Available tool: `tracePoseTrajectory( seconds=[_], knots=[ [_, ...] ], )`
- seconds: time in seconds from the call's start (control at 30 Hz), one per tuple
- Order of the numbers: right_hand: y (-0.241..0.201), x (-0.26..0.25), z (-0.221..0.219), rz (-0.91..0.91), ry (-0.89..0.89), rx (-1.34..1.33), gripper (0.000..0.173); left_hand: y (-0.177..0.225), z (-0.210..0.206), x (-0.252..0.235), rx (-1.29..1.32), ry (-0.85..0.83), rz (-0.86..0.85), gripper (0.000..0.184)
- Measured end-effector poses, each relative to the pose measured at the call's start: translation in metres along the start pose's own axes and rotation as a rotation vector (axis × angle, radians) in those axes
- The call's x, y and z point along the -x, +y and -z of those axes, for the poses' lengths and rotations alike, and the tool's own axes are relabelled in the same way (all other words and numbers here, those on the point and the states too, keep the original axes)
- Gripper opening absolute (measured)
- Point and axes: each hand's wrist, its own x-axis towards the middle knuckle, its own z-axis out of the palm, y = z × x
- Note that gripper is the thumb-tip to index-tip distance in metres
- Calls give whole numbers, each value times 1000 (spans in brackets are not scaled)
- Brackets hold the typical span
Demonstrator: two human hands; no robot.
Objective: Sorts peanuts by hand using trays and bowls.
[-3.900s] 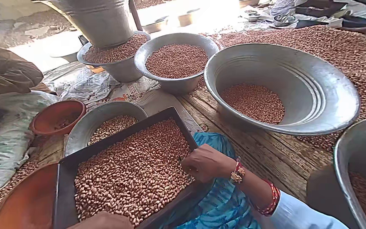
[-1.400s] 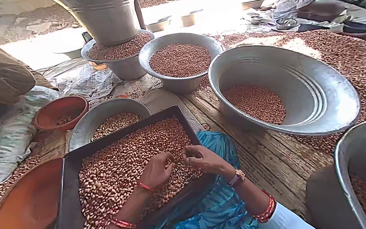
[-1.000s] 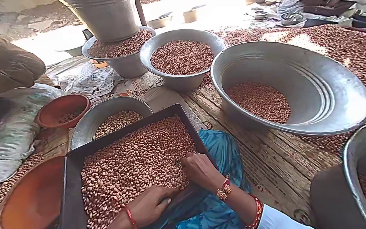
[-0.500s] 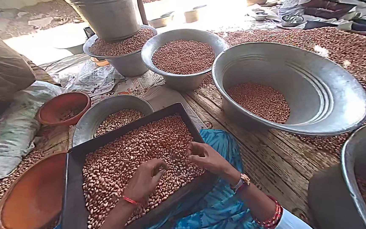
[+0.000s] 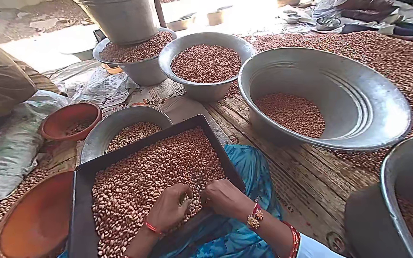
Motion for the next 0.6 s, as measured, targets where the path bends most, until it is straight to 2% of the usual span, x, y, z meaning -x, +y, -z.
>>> tracePoseTrajectory(
  seconds=[0.07,0.13,0.2,0.27,0.33,0.4,0.6],
  knots=[
    [-1,0,3,-29,-20,-10,18,-11,13,1,264,27,98,29],
    [-1,-1,6,-64,-49,-16,19,-10,20,1,308,34,135,38],
    [-2,-2,9,-99,-74,-19,20,1,14,1,206,-8,123,26],
    [-4,-2,12,-145,-99,-4,21,13,0,1,33,-19,23,17],
    [-5,-2,14,-182,-115,18,21,20,-14,1,-109,-14,-50,15],
    [-6,0,15,-205,-118,22,21,26,-19,1,-178,-43,-45,14],
    [7,-2,14,-139,-161,-22,21,29,-16,2,-204,-141,-5,15]
  ],
)
